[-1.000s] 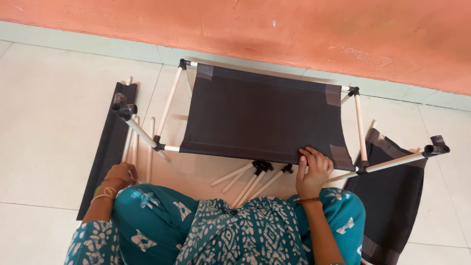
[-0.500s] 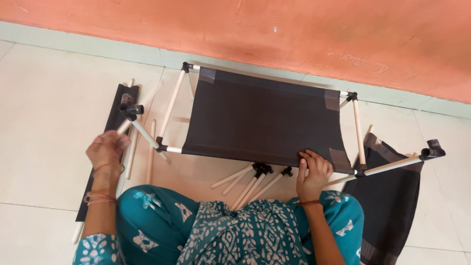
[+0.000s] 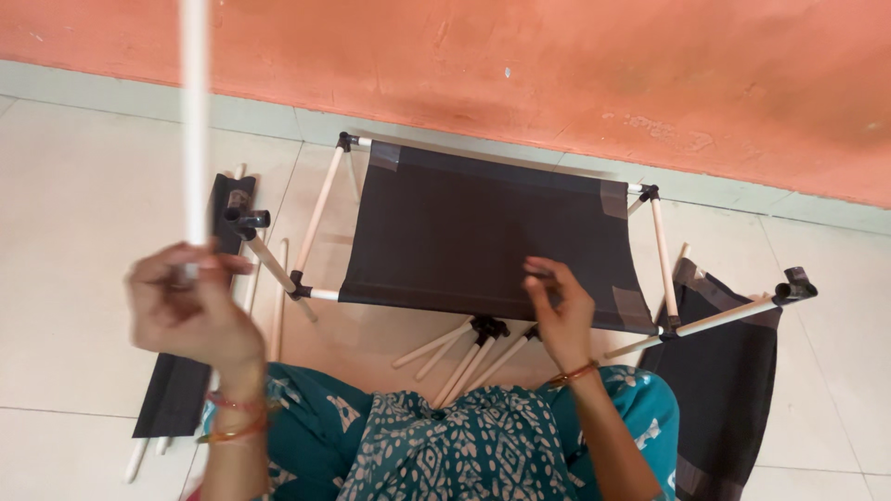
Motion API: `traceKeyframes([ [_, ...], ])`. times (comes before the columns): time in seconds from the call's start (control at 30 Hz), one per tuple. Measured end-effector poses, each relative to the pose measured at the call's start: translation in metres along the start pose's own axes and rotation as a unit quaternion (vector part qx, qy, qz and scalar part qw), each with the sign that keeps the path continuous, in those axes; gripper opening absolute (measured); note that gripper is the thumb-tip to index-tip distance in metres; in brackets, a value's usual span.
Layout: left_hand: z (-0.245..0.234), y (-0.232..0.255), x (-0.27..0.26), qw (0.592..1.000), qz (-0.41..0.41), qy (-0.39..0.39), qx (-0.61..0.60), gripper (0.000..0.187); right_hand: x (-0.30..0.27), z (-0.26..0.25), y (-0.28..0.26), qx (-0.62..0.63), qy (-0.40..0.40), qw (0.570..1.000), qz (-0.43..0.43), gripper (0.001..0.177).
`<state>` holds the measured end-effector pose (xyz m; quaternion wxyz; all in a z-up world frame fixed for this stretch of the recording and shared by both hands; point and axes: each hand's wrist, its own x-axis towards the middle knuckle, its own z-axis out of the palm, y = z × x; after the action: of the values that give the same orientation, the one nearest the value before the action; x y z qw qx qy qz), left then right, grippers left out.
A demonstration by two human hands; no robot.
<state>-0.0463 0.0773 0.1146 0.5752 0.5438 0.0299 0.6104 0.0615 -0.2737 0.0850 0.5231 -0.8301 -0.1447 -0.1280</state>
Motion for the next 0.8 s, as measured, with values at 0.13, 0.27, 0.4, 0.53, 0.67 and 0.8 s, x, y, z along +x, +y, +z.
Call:
traceKeyframes([
  [0.13, 0.035, 0.009, -0.035, 0.992, 0.018, -0.111, 0.052, 0.009, 0.021, 0.030, -0.040, 0.187, -0.133, 0.973, -0.019, 0.033],
  [0.27, 0.073, 0.010, -0.069, 0.982, 0.009, -0.177, 0.063, 0.015, 0.043, 0.071, -0.070, 0.277, -0.252, 0.927, -0.011, 0.040],
  [0.4, 0.083, 0.011, -0.070, 0.960, 0.053, -0.237, 0.138, 0.020, 0.053, 0.101, -0.083, 0.331, -0.262, 0.905, 0.044, 0.031],
  [0.53, 0.075, 0.011, -0.049, 0.934, 0.177, -0.212, 0.226, 0.021, 0.080, 0.119, -0.079, 0.328, -0.249, 0.909, 0.068, 0.030],
  [0.67, 0.059, 0.018, -0.013, 0.866, 0.298, -0.120, 0.383, 0.017, 0.113, 0.132, -0.078, 0.329, -0.256, 0.905, 0.088, 0.033],
  [0.8, 0.060, 0.017, 0.015, 0.895, 0.185, -0.076, 0.398, 0.045, 0.134, 0.151, -0.086, 0.356, -0.256, 0.890, 0.125, 0.039],
])
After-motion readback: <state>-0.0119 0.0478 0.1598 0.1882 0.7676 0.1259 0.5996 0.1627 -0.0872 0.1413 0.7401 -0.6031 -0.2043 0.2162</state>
